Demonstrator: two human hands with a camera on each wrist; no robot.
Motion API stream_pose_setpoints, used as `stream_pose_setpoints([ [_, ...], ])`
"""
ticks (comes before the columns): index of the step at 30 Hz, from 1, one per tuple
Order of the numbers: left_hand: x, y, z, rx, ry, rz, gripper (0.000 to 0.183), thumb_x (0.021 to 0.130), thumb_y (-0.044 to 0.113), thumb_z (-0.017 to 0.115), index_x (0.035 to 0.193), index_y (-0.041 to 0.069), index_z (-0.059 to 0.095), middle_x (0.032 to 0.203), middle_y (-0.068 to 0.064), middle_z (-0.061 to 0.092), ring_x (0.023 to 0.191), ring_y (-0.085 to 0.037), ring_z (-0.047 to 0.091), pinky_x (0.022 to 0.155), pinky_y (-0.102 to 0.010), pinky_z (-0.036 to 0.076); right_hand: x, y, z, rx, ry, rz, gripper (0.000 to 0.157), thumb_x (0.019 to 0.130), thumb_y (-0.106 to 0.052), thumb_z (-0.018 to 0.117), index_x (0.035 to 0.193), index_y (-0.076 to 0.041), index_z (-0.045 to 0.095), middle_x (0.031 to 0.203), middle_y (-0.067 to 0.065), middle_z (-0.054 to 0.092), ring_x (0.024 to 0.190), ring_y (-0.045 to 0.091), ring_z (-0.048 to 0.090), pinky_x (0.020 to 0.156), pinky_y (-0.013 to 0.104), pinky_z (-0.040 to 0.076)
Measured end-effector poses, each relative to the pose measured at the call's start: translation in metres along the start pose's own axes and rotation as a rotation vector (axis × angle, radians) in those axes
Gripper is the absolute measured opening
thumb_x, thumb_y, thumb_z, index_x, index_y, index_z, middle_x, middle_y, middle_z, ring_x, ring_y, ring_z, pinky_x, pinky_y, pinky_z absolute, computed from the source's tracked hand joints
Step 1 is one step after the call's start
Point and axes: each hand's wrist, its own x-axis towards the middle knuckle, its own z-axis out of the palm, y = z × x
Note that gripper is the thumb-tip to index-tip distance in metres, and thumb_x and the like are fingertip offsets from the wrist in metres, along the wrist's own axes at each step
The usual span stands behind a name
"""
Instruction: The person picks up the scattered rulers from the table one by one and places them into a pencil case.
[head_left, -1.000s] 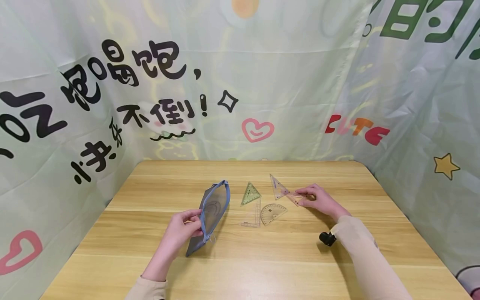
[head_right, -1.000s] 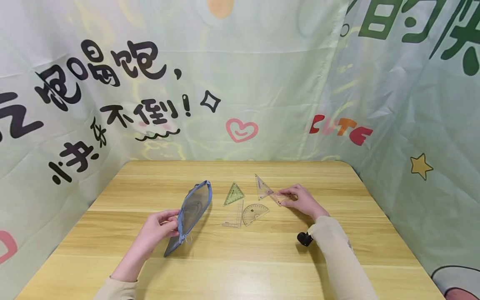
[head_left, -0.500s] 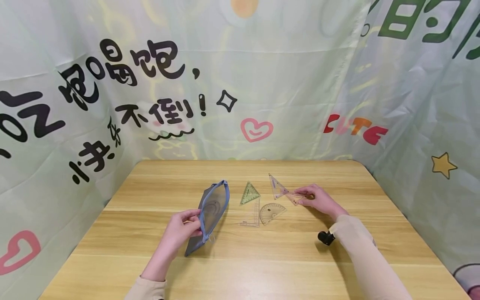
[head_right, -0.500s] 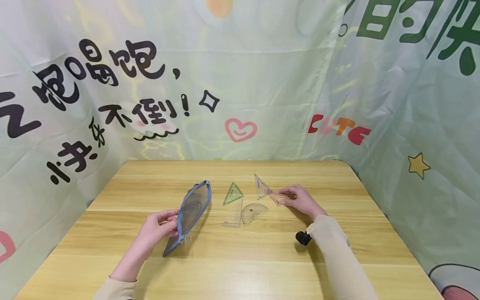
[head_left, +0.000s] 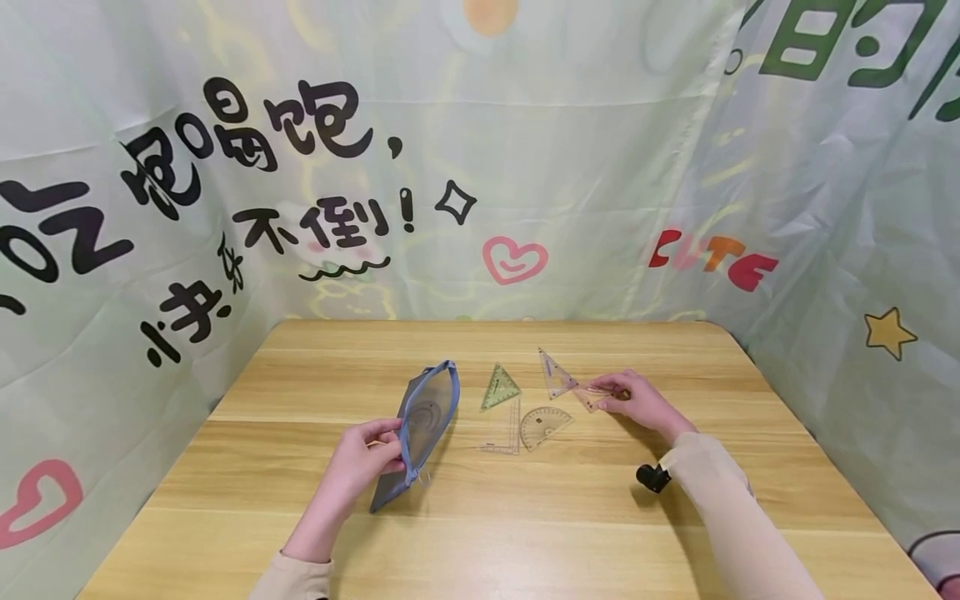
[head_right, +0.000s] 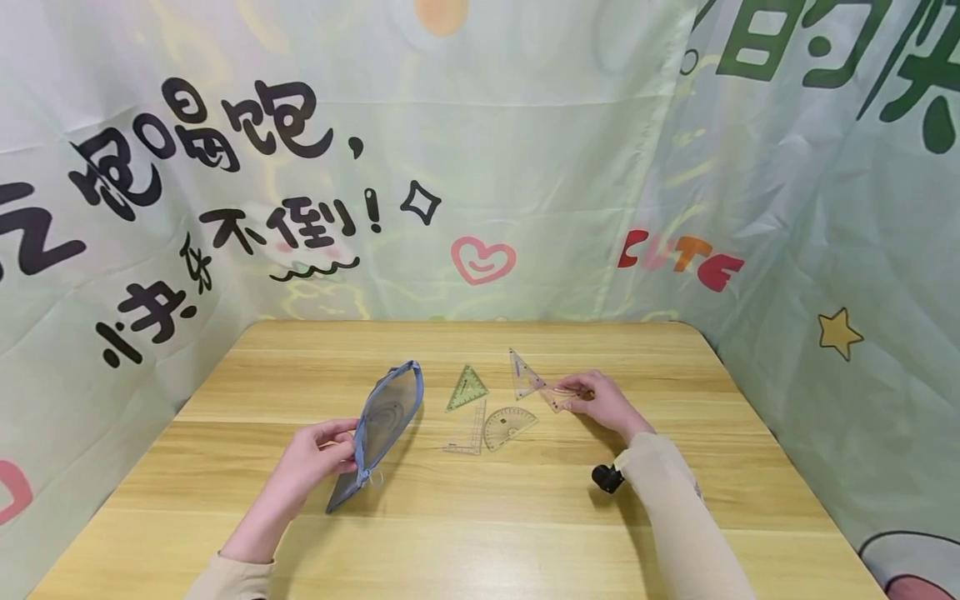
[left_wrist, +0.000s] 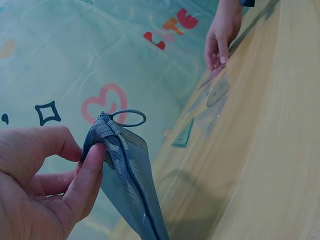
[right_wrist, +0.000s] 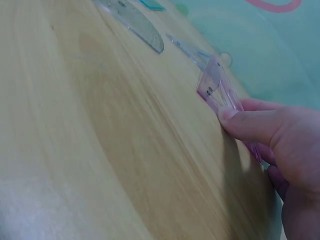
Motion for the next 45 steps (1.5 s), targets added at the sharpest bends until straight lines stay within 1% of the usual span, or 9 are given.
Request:
stream_pose_setpoints([
  [3,0.000,0.001,0.000,0.003,0.004,-0.004,0.042,0.086,-0.004,0.059,0.127,-0.010,0.059,0.088,-0.005,0.053,0.075,-0.014,0.062,0.064,-0.021,0.062,0.000,-0.001,0.000,0.013,-0.001,0.031,0.038,0.090,-0.016,0.070,0.126,-0.003,0.063,0.117,0.018,0.059,0.103,0.027,0.053,0.087,0.035,0.048],
  [5,0.000,0.001,0.001,0.000,0.007,-0.007,0.042,0.086,-0.004,0.059,0.127,-0.010,0.059,0.088,-0.005,0.053,0.075,-0.013,0.062,0.064,-0.020,0.062,0.000,-0.002,0.000,0.019,0.003,0.036,0.038,0.090,-0.015,0.071,0.125,-0.002,0.064,0.117,0.019,0.060,0.104,0.028,0.054,0.087,0.036,0.048],
  [13,0.000,0.000,0.001,0.002,0.011,-0.009,0.042,0.085,-0.004,0.057,0.127,-0.010,0.059,0.089,-0.005,0.054,0.076,-0.013,0.062,0.064,-0.019,0.061,0.005,-0.009,0.005,0.009,0.015,0.010,0.034,0.087,-0.010,0.073,0.119,-0.001,0.066,0.107,0.018,0.065,0.091,0.021,0.058,0.078,0.027,0.051],
  [19,0.000,0.000,0.001,0.008,0.013,-0.011,0.041,0.086,-0.004,0.057,0.127,-0.009,0.059,0.088,-0.005,0.053,0.076,-0.014,0.062,0.065,-0.020,0.062,0.007,-0.011,0.008,0.013,0.008,0.022,0.035,0.085,-0.007,0.073,0.119,-0.001,0.065,0.104,0.017,0.065,0.090,0.020,0.059,0.077,0.025,0.051],
  [24,0.001,0.000,0.001,0.011,0.008,-0.014,0.041,0.086,-0.004,0.057,0.127,-0.009,0.059,0.089,-0.006,0.053,0.077,-0.014,0.062,0.065,-0.020,0.062,0.007,-0.011,0.010,0.001,0.011,0.017,0.036,0.085,-0.007,0.074,0.119,0.001,0.065,0.102,0.016,0.065,0.090,0.020,0.059,0.076,0.024,0.051],
  [32,0.001,0.000,0.001,0.005,0.010,-0.018,0.042,0.085,-0.004,0.057,0.127,-0.009,0.059,0.088,-0.005,0.053,0.077,-0.014,0.062,0.065,-0.020,0.062,0.007,-0.018,0.009,0.044,0.000,0.082,0.028,0.090,-0.005,0.068,0.117,0.001,0.065,0.095,0.014,0.063,0.078,0.014,0.056,0.056,0.020,0.052],
  [36,0.001,0.000,0.001,0.003,0.008,-0.015,0.042,0.085,-0.004,0.057,0.127,-0.009,0.059,0.088,-0.005,0.053,0.076,-0.014,0.062,0.065,-0.020,0.062,0.008,-0.019,0.009,0.039,-0.008,0.083,0.024,0.090,-0.006,0.067,0.114,0.000,0.067,0.092,0.011,0.064,0.076,0.012,0.055,0.056,0.020,0.051],
  [41,0.001,0.001,0.001,-0.002,0.004,-0.017,0.042,0.085,-0.004,0.057,0.127,-0.009,0.059,0.088,-0.005,0.053,0.075,-0.014,0.062,0.065,-0.020,0.062,0.008,-0.018,0.009,0.047,-0.023,0.081,0.022,0.090,-0.006,0.067,0.113,-0.002,0.067,0.094,0.011,0.067,0.078,0.013,0.057,0.057,0.020,0.052],
  [45,0.000,0.001,0.001,-0.001,0.003,-0.018,0.042,0.085,-0.004,0.057,0.127,-0.009,0.059,0.088,-0.005,0.052,0.076,-0.014,0.062,0.065,-0.020,0.062,0.008,-0.018,0.008,0.050,-0.028,0.066,0.023,0.091,-0.006,0.066,0.113,-0.002,0.067,0.095,0.013,0.070,0.076,0.014,0.059,0.057,0.021,0.052],
])
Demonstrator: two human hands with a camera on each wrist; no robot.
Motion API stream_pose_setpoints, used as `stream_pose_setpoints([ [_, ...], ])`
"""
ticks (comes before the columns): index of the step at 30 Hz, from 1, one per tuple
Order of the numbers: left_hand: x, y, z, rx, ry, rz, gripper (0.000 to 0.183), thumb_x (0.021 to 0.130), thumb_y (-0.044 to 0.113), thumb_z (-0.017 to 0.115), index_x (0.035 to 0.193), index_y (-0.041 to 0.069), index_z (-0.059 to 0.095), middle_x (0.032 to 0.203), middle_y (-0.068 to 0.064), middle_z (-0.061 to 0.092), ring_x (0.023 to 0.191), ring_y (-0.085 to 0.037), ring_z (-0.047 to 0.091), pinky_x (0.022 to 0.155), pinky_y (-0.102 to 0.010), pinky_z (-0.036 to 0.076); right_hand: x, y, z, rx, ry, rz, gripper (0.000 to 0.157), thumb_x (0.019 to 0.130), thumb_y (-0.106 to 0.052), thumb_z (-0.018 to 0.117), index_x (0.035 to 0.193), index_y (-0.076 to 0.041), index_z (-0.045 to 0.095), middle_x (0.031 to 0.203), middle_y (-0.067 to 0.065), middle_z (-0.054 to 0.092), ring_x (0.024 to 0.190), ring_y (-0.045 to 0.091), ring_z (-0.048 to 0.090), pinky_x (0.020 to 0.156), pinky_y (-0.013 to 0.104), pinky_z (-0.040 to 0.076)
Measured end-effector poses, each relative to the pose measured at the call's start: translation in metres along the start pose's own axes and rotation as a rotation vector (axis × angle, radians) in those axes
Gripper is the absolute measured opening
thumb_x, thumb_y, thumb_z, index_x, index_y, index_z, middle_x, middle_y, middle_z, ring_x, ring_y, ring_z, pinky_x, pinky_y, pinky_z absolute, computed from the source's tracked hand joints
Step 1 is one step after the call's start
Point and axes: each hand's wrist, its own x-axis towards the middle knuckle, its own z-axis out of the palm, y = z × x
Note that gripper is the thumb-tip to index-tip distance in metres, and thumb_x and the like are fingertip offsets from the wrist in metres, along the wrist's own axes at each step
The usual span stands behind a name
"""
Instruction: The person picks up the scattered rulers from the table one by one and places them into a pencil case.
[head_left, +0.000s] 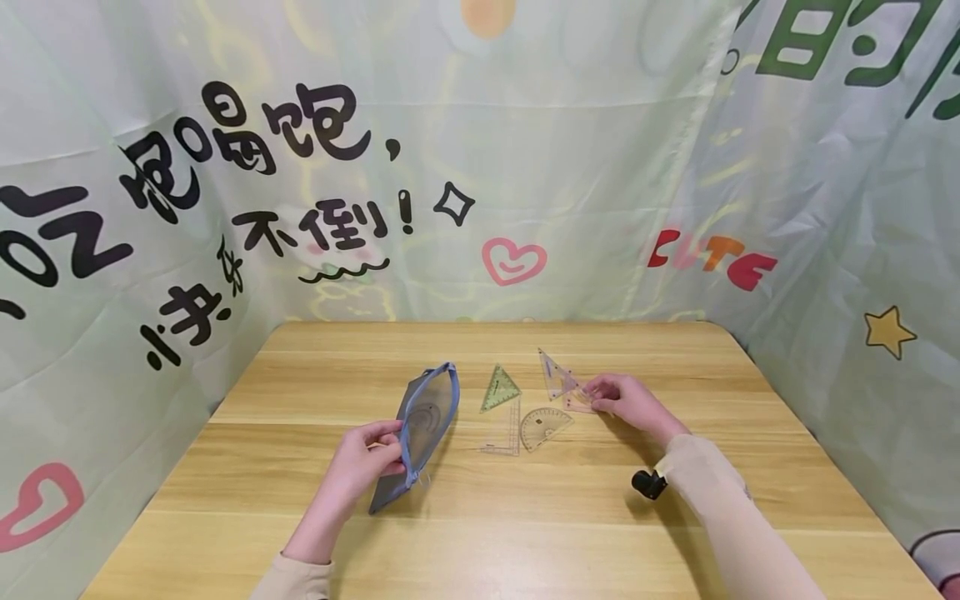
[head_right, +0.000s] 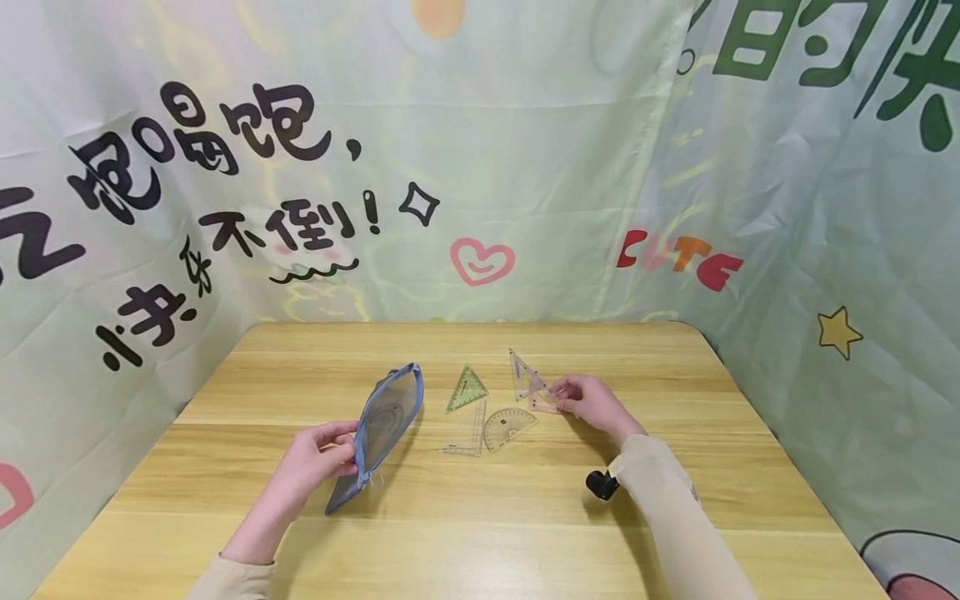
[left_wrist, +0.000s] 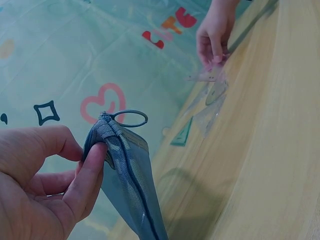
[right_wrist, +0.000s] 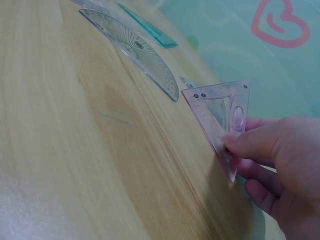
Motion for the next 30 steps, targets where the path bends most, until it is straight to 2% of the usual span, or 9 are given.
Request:
stream_pose_setpoints([
  [8,0.001,0.000,0.000,0.003,0.000,-0.001,0.042,0.086,-0.004,0.057,0.128,-0.009,0.059,0.088,-0.005,0.052,0.075,-0.014,0.061,0.065,-0.020,0.062,-0.001,-0.006,-0.001,0.019,-0.014,0.013,0.023,0.092,-0.004,0.063,0.114,0.001,0.066,0.094,0.016,0.070,0.073,0.016,0.062,0.058,0.024,0.055],
  [13,0.000,0.000,0.000,0.003,0.000,-0.001,0.042,0.086,-0.005,0.057,0.127,-0.009,0.059,0.088,-0.004,0.052,0.075,-0.013,0.061,0.064,-0.020,0.062,-0.001,-0.010,-0.002,0.036,-0.030,0.032,0.024,0.092,-0.004,0.062,0.116,0.001,0.065,0.089,0.013,0.071,0.070,0.015,0.064,0.060,0.026,0.058],
  [20,0.000,0.000,0.000,0.001,0.002,-0.006,0.042,0.086,-0.005,0.057,0.128,-0.009,0.059,0.088,-0.004,0.052,0.074,-0.014,0.061,0.064,-0.020,0.062,0.000,-0.017,-0.004,0.053,-0.033,0.048,0.026,0.093,-0.004,0.061,0.118,0.001,0.063,0.084,0.012,0.070,0.069,0.019,0.064,0.060,0.029,0.056],
  [30,0.000,0.000,0.000,0.001,0.004,-0.004,0.042,0.086,-0.005,0.057,0.127,-0.009,0.059,0.088,-0.005,0.052,0.075,-0.014,0.062,0.064,-0.019,0.062,0.002,-0.021,-0.002,0.042,-0.018,0.038,0.026,0.092,-0.003,0.061,0.117,0.002,0.064,0.082,0.010,0.071,0.069,0.018,0.064,0.059,0.027,0.055],
])
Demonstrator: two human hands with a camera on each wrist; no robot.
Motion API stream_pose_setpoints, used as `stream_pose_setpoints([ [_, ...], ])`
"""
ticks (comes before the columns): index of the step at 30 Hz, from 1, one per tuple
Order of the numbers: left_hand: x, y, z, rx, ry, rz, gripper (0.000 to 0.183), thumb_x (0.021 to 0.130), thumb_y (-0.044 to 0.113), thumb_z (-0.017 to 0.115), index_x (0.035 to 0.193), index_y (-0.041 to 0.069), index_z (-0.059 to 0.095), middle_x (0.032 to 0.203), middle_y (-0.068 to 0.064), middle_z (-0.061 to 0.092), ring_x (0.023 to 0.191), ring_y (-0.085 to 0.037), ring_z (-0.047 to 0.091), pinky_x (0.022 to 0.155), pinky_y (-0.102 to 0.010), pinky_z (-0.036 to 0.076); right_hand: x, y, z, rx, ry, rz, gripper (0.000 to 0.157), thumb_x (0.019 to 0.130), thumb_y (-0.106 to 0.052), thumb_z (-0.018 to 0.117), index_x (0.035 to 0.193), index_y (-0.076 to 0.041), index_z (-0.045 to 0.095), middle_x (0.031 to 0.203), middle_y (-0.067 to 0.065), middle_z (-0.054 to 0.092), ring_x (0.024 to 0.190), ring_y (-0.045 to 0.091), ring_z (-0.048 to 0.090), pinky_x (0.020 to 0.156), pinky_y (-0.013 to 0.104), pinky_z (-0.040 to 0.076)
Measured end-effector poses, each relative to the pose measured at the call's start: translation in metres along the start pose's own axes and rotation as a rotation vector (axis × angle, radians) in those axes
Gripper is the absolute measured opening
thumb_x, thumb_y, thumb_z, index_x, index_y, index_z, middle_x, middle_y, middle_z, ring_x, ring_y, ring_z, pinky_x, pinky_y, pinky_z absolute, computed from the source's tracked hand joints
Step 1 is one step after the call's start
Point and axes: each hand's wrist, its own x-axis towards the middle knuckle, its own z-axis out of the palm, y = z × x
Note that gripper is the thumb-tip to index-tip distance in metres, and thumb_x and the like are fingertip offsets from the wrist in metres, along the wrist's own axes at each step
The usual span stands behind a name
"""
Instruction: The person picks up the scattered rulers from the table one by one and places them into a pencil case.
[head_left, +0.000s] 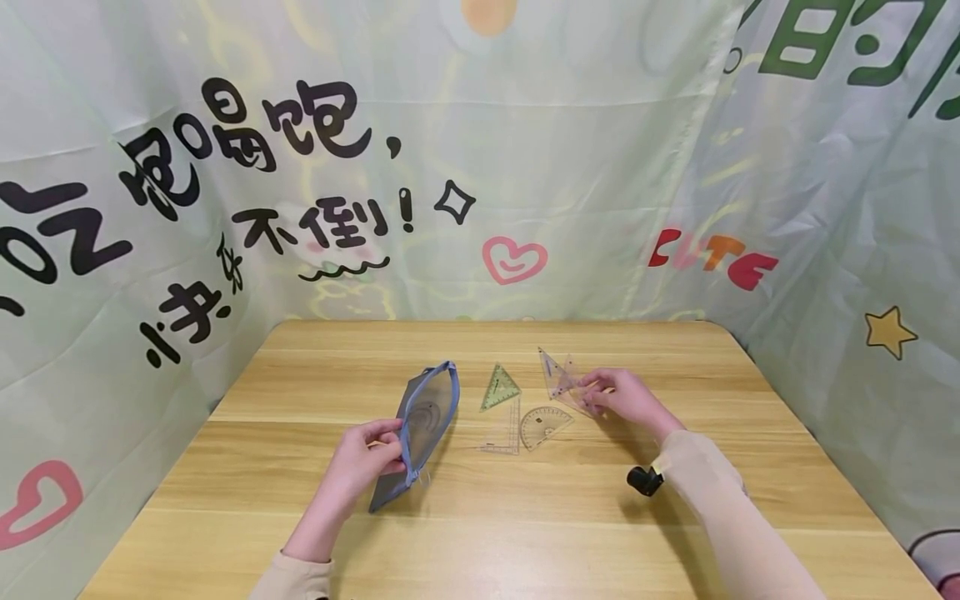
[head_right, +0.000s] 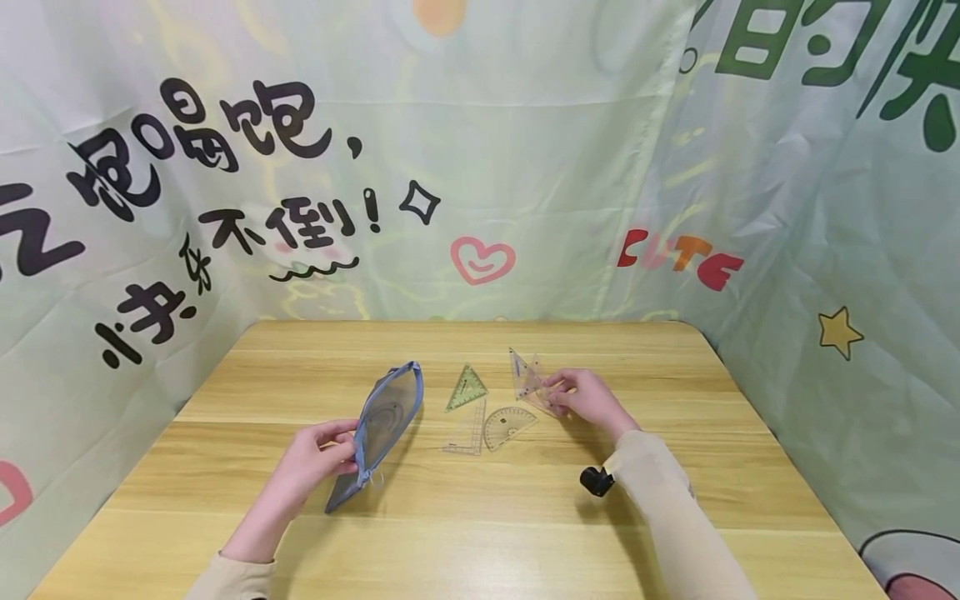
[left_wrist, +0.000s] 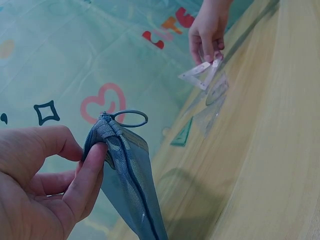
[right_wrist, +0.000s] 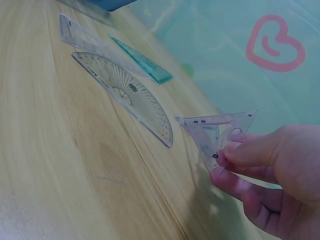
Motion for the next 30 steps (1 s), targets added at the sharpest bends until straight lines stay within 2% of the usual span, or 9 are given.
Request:
stream_pose_setpoints([
  [9,-0.001,0.001,-0.001,0.003,-0.001,0.000,0.042,0.086,-0.005,0.057,0.128,-0.009,0.058,0.090,-0.005,0.052,0.075,-0.013,0.062,0.065,-0.019,0.062,0.000,-0.006,0.001,0.031,0.016,0.030,0.034,0.092,-0.004,0.062,0.125,0.002,0.062,0.086,0.012,0.071,0.069,0.019,0.065,0.060,0.029,0.056],
  [15,0.000,0.001,0.000,0.002,0.001,-0.006,0.042,0.086,-0.004,0.058,0.128,-0.009,0.059,0.089,-0.005,0.053,0.076,-0.013,0.063,0.065,-0.019,0.062,0.000,-0.012,0.002,0.038,0.026,0.013,0.036,0.092,-0.005,0.063,0.127,0.004,0.061,0.091,0.016,0.071,0.073,0.021,0.067,0.063,0.030,0.059],
  [21,0.000,0.001,-0.001,0.003,0.000,0.000,0.041,0.086,-0.003,0.059,0.127,-0.009,0.059,0.089,-0.006,0.053,0.076,-0.013,0.063,0.065,-0.019,0.062,0.001,-0.020,0.004,0.070,0.035,0.007,0.037,0.092,-0.003,0.062,0.128,0.005,0.060,0.093,0.020,0.070,0.074,0.025,0.068,0.063,0.035,0.062],
  [30,0.000,0.002,-0.001,0.003,-0.001,0.002,0.043,0.086,-0.004,0.058,0.128,-0.009,0.058,0.089,-0.005,0.053,0.077,-0.013,0.063,0.065,-0.019,0.062,0.004,-0.033,0.007,0.081,0.043,0.031,0.039,0.094,-0.005,0.060,0.132,0.004,0.058,0.097,0.019,0.070,0.081,0.031,0.070,0.072,0.041,0.062],
])
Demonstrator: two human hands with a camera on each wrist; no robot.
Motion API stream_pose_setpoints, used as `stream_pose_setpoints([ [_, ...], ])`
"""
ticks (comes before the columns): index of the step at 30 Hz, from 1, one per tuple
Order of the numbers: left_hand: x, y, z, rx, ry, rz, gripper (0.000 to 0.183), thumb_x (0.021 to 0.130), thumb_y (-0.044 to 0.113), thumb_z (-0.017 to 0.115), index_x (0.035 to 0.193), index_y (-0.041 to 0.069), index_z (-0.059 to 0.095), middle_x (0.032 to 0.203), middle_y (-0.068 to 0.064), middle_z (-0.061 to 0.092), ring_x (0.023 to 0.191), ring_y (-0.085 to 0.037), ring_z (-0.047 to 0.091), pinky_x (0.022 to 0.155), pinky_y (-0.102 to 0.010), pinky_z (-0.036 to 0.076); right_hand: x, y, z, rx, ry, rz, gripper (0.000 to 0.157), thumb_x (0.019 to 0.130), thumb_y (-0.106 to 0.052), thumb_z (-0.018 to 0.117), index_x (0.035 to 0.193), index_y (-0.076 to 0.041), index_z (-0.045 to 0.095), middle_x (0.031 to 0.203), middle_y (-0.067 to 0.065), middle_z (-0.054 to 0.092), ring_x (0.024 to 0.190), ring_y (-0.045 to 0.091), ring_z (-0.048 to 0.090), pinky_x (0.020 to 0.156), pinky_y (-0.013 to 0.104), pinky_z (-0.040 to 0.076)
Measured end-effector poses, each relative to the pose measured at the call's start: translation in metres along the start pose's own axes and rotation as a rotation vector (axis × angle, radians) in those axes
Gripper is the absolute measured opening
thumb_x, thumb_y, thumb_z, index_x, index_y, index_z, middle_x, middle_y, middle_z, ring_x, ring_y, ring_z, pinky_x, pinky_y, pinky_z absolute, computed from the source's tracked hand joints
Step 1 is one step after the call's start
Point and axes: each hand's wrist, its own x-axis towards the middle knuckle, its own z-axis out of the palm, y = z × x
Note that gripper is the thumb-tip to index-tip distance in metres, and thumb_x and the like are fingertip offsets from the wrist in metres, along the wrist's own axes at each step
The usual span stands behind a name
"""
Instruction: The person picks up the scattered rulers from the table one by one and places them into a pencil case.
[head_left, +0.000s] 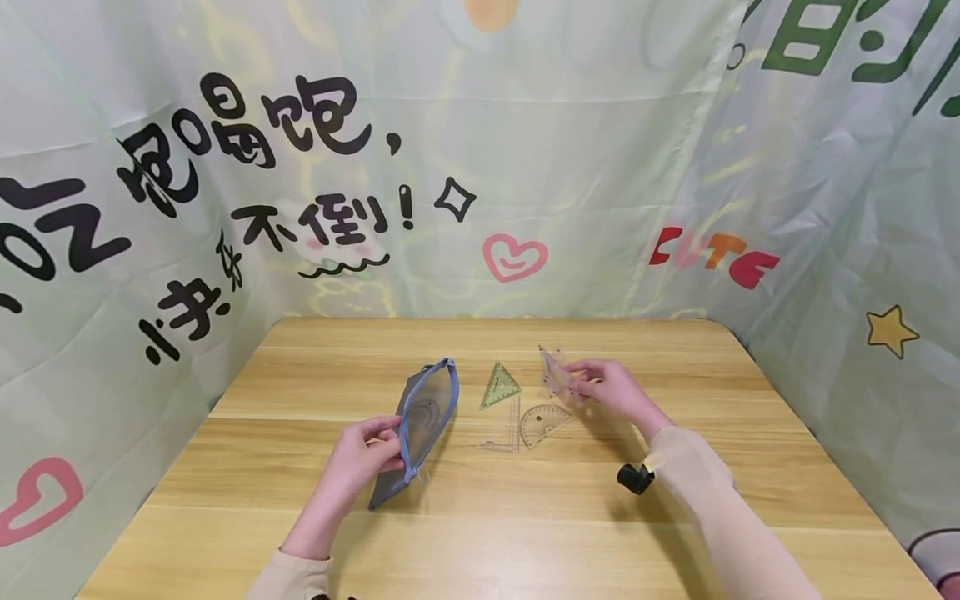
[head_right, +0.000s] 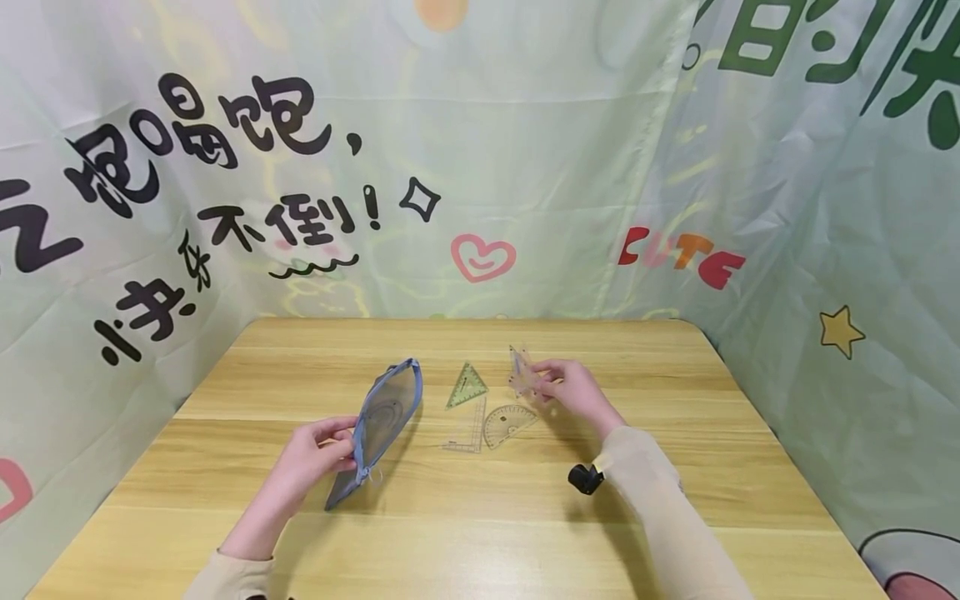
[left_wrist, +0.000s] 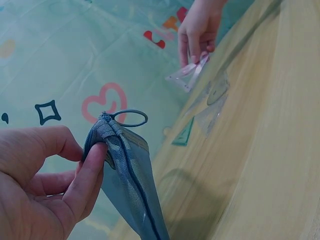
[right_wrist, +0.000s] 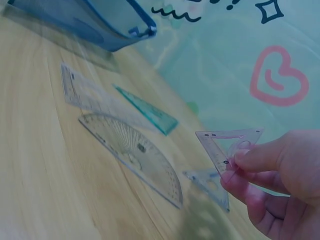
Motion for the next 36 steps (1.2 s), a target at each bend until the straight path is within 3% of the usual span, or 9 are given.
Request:
stream_pose_setpoints([
  [5,0.000,0.000,0.000,0.005,0.002,-0.002,0.043,0.086,-0.004,0.058,0.129,-0.009,0.058,0.090,-0.005,0.053,0.077,-0.013,0.064,0.065,-0.019,0.062,0.000,-0.009,0.002,0.011,-0.003,0.015,0.039,0.095,-0.008,0.061,0.133,0.002,0.058,0.100,0.019,0.071,0.084,0.031,0.071,0.076,0.043,0.061],
  [17,0.000,0.000,0.001,-0.007,-0.012,-0.002,0.044,0.087,-0.005,0.057,0.131,-0.009,0.057,0.091,-0.006,0.054,0.075,-0.012,0.063,0.065,-0.019,0.062,0.004,-0.026,0.012,0.072,-0.017,0.011,0.043,0.095,-0.012,0.064,0.135,0.003,0.056,0.106,0.022,0.072,0.081,0.025,0.072,0.071,0.039,0.061],
  [24,-0.001,0.003,0.006,-0.026,-0.010,0.000,0.047,0.084,-0.008,0.055,0.131,-0.010,0.056,0.091,-0.008,0.054,0.074,-0.012,0.062,0.063,-0.019,0.062,0.005,-0.038,0.021,0.123,-0.034,0.008,0.045,0.095,-0.011,0.064,0.136,0.004,0.055,0.106,0.022,0.072,0.085,0.033,0.072,0.075,0.043,0.062],
  [28,-0.002,0.004,0.008,-0.041,-0.005,0.001,0.049,0.083,-0.007,0.055,0.131,-0.010,0.056,0.091,-0.007,0.053,0.074,-0.012,0.062,0.064,-0.019,0.062,0.006,-0.044,0.027,0.144,-0.041,0.016,0.045,0.094,-0.012,0.064,0.136,0.001,0.055,0.105,0.020,0.072,0.081,0.026,0.072,0.077,0.046,0.063],
  [36,-0.003,0.005,0.008,-0.064,-0.023,0.002,0.049,0.083,-0.007,0.055,0.133,-0.009,0.055,0.093,-0.006,0.054,0.077,-0.012,0.064,0.066,-0.019,0.062,0.007,-0.056,0.038,0.206,-0.065,0.039,0.044,0.094,-0.010,0.064,0.136,0.000,0.056,0.106,0.021,0.071,0.085,0.031,0.072,0.084,0.050,0.063],
])
